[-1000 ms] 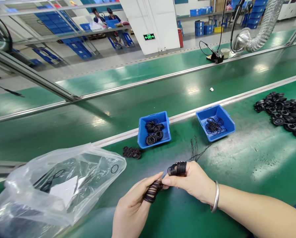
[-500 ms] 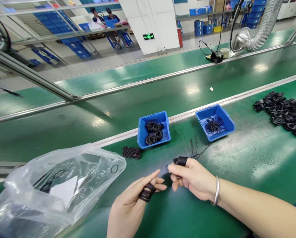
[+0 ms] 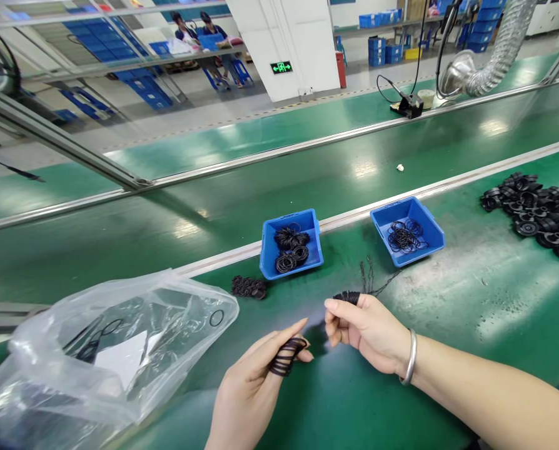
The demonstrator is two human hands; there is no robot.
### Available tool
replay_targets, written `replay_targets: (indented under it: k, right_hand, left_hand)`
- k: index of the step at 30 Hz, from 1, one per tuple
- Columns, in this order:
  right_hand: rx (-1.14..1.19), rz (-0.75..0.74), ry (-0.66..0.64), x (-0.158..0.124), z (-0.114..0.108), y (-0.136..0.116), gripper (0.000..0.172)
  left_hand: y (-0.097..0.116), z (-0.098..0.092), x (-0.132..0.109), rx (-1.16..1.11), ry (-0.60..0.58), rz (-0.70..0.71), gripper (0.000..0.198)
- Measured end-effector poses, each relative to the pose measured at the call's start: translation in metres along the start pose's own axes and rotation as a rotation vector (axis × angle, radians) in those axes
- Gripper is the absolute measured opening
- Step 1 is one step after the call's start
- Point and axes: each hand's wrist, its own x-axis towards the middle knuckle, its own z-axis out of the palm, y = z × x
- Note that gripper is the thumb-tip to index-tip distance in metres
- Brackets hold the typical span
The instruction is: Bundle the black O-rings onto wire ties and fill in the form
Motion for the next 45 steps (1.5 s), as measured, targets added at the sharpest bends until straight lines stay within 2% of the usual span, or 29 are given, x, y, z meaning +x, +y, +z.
replay_targets:
  k: [4, 10, 14, 18, 24, 28, 33, 37, 41, 45]
  right_hand:
    - [-0.05, -0.031, -0.002, 0.0, 0.0, 0.0, 0.037]
    - [-0.279, -0.122, -0.022, -0.002, 0.004, 0.008, 0.035]
    - [-0.354, -0.146, -0.024, -0.001, 0.003, 0.015, 0.034]
    - [-0.327, -0.108, -0.09, -0.001, 0.002, 0.013, 0.034]
    - [-0.157, 0.023, -0.228, -0.004, 0.006, 0.005, 0.03]
    - [-0.032, 0.096, -0.229, -0.003, 0.003, 0.006, 0.03]
    - [0.051, 0.061, -0.079, 0.001, -0.003, 0.003, 0.036]
    - [0.07, 0.016, 0.005, 0.002, -0.003, 0.0, 0.033]
    - [0.062, 0.017, 0.0, 0.002, -0.002, 0.0, 0.033]
    - [0.021, 0.003, -0.012, 0.001, -0.002, -0.002, 0.033]
  left_hand:
    - [0.003, 0.001, 0.002, -0.022, 0.017, 0.074, 0.034]
    - [0.005, 0.003, 0.0, 0.016, 0.017, 0.134, 0.038]
    - [0.003, 0.005, -0.002, 0.048, 0.03, 0.159, 0.039]
    - [0.002, 0.005, -0.002, 0.04, 0.003, 0.182, 0.046]
    - [0.003, 0.006, -0.004, -0.041, -0.042, 0.202, 0.054]
    - [0.004, 0.003, -0.004, -0.103, -0.038, 0.148, 0.046]
    - [-0.003, -0.003, -0.003, -0.179, 0.053, -0.137, 0.031]
    - [-0.006, -0.002, -0.001, -0.213, -0.015, -0.285, 0.024]
    - [-0.004, 0.0, 0.0, -0.314, -0.071, -0.298, 0.023]
    - [-0.002, -0.001, 0.0, -0.237, -0.071, -0.18, 0.023]
